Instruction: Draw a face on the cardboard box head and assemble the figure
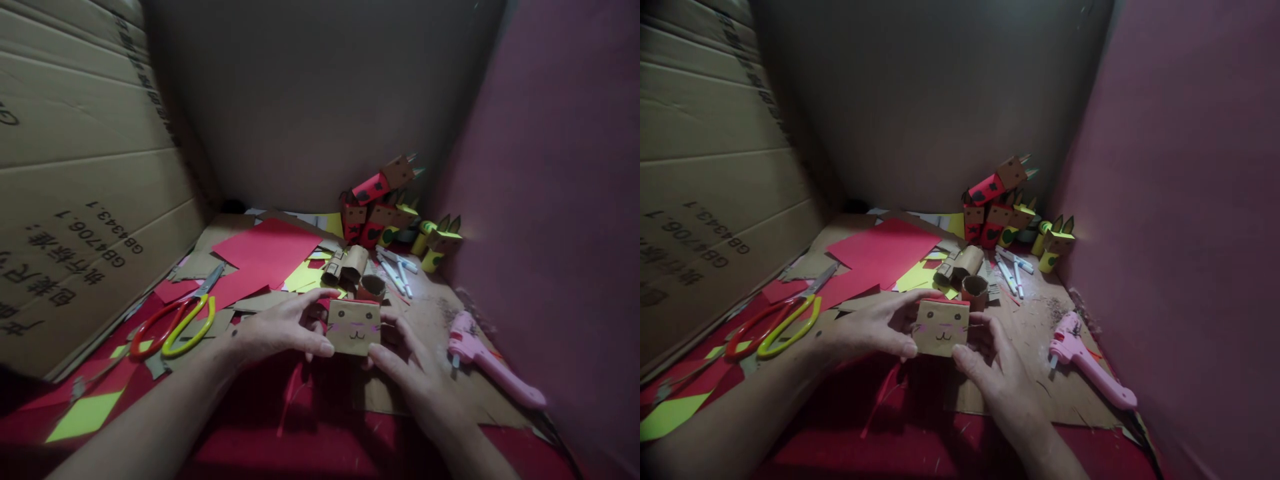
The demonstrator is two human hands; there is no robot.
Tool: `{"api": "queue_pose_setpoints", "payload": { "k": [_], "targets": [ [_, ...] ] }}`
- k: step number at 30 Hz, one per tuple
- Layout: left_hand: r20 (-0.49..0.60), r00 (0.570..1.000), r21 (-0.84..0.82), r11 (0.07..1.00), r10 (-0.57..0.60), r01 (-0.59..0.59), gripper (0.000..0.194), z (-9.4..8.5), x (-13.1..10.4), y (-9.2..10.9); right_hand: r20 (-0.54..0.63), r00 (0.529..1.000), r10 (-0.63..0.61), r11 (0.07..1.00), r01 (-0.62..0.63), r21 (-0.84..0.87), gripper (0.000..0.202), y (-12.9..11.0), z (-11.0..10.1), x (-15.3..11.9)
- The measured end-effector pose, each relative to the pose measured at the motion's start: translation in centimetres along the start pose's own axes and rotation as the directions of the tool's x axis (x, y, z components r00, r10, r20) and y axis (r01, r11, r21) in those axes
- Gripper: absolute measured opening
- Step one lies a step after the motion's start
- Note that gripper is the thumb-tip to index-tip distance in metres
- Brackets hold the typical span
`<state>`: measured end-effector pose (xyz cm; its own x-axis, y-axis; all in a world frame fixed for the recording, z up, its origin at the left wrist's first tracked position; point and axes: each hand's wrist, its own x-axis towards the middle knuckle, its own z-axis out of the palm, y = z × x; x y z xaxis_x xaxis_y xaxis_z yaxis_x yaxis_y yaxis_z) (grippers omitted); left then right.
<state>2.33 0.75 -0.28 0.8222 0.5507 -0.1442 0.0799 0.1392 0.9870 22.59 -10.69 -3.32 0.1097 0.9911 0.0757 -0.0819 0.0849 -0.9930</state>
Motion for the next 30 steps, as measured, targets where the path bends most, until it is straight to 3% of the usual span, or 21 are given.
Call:
{"api": "queue_pose_setpoints", "payload": {
  "k": [11,21,28,30],
  "targets": [
    [0.017,0.998,0.097,0.993,0.068,-0.069,0.082,-0.1,0.2,-0.1,-0.006,1.0,-0.015,0.998,0.014,-0.067,0.043,0.0,0.0,0.1],
    [-0.006,0.999,0.12,0.992,0.052,-0.051,0.086,-0.3,0.2,-0.4,-0.024,1.0,0.016,0.996,-0.018,-0.082,0.041,-0.5,0.2,-0.1],
    [0.024,0.999,0.163,0.986,0.036,-0.04,0.081,0.0,-0.3,1.0,0.05,0.999,0.016,1.0,-0.015,-0.022,0.048,-0.3,-0.1,-0.1],
    [0.018,0.998,0.131,0.989,0.064,-0.065,0.082,-0.4,-0.6,1.3,0.009,0.999,0.039,0.999,-0.039,-0.01,0.045,-0.6,-0.9,0.0]
  ]
}}
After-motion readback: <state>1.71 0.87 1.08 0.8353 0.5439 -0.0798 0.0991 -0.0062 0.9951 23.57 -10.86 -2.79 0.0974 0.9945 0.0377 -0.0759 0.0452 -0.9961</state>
